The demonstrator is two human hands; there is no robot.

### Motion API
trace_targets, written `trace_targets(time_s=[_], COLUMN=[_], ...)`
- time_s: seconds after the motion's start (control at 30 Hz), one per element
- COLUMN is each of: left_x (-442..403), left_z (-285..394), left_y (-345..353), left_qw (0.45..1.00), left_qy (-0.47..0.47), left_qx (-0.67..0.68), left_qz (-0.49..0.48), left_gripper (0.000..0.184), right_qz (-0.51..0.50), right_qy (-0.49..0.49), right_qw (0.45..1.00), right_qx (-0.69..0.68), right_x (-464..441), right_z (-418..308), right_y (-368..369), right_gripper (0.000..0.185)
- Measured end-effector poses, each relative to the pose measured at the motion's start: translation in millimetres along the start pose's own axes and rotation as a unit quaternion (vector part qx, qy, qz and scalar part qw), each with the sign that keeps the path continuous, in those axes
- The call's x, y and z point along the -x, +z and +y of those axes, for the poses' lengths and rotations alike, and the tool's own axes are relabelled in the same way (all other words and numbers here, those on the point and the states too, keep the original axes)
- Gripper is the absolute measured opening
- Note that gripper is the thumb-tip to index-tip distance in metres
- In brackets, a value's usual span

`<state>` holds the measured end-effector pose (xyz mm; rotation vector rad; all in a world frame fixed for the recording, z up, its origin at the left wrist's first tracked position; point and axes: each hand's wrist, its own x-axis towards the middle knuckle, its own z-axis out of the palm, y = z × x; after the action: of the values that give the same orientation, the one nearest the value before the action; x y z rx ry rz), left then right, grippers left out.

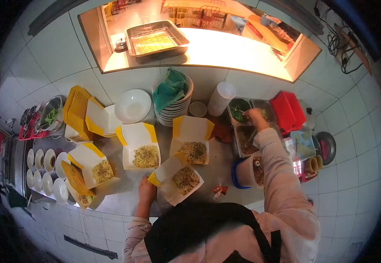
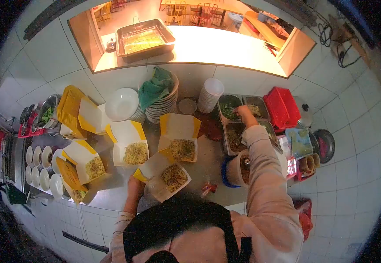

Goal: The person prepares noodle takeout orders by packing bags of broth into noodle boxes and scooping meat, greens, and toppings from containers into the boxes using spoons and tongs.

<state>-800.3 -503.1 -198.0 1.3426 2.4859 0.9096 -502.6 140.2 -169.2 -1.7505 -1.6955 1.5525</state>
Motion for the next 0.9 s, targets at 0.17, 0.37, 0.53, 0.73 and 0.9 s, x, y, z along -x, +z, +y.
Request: trace_targets(time_s=[0.17, 0.37, 0.53, 0.73, 0.9], left_x=[-13.7, -8.5, 1.5, 4.9, 7.4], left_z=[-6.0, -27.3, -43.5, -53.1, -63.6], left_y=[-25.1, -45.4, -59.7, -84.1, -104.8], left_qw=[0.996, 0.984, 0.98, 0.977, 0.975], left_qy=[-0.019, -0.03, -0.049, -0.071, -0.079], left_qx=[0.062, 0.136, 0.153, 0.176, 0.184], left_qz=[0.068, 0.112, 0.114, 0.1, 0.101], left_gripper=[0.008, 0.007, 0.009, 0.015, 0.014], right_qz=[-0.024, -0.047, -0.046, 0.1, 0.189], right_qy=[-0.025, -0.095, -0.249, -0.304, -0.385], right_qw=[0.99, 0.985, 0.967, 0.913, 0.885], right_qx=[-0.137, -0.138, -0.024, 0.253, 0.182], right_x=[184.0, 314.6, 392.7, 459.0, 458.4], right_z=[-71.9, -67.7, -1.7, 32.4, 29.1], right_y=[-3.4, 27.8, 104.9, 197.1, 203.4], right_gripper=[0.009, 0.013, 0.016, 0.02, 0.021])
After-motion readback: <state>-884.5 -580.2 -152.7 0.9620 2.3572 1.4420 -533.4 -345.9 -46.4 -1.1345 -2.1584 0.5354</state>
